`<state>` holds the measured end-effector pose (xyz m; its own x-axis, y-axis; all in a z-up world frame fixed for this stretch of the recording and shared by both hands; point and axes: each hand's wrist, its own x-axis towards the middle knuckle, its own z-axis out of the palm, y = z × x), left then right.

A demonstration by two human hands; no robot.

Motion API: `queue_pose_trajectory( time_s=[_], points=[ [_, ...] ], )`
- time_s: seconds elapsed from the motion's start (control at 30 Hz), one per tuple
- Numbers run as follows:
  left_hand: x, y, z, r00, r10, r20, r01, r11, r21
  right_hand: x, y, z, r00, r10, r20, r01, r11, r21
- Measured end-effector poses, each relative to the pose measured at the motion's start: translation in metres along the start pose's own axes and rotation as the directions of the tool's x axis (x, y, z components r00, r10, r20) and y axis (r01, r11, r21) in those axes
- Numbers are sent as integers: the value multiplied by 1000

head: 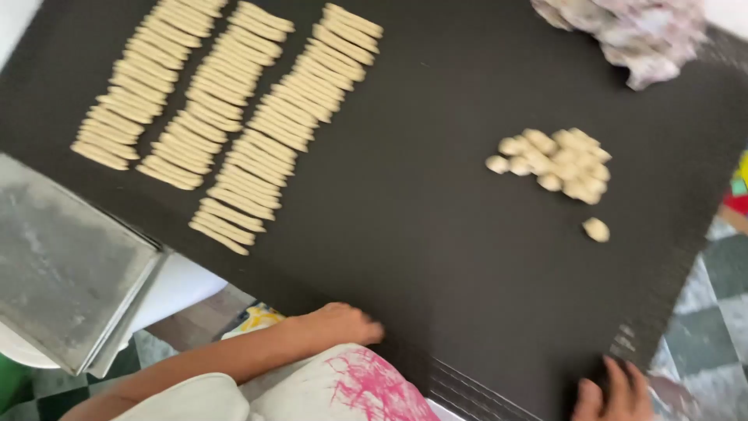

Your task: Arranging pre-cut dough strips into neat, parallel rows on a metal baking tray for baking.

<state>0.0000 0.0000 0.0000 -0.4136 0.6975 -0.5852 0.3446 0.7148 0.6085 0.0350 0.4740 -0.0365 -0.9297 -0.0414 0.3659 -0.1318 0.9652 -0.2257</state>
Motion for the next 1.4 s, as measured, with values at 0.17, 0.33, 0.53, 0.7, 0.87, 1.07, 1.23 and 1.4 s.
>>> queue_pose_trajectory(
  time_s=[0.17, 0.33, 0.53, 0.7, 0.87, 1.07, 1.23, 1.4],
  points=[
    [-94, -86, -27, 620, 6, -785, -326, 912, -250, 180, 93, 77, 754, -535, 382, 564, 825, 43],
    [-208, -283, 76, 117, -219, -969, 238, 953, -187, 355, -131, 204, 91, -764, 639, 913, 320, 253],
    [-390, -396, 290, -613, -375, -696, 452, 556, -698, 102, -428, 128, 857, -497, 134, 466, 860, 208],
    [-426, -406, 442, -613, -765, 195, 153, -358, -921, 103, -522, 119, 769, -592, 242, 605, 796, 25],
    [-395, -387, 501, -479, -830, 286, -71, -288, -955, 84, -528, 124, 743, -570, 351, 559, 817, 141],
    [-422, -324, 434, -379, -840, 388, -355, -256, -899, 61, -545, 110, 662, -631, 404, 676, 736, 42],
    [-429, -323, 426, -143, -976, 163, -944, 85, -318, 47, -530, 119, 661, -696, 281, 657, 717, 232],
    [-461, -288, 343, -240, -967, 89, -910, 193, -366, 39, -528, 110, 713, -632, 305, 455, 747, 484]
  ],
)
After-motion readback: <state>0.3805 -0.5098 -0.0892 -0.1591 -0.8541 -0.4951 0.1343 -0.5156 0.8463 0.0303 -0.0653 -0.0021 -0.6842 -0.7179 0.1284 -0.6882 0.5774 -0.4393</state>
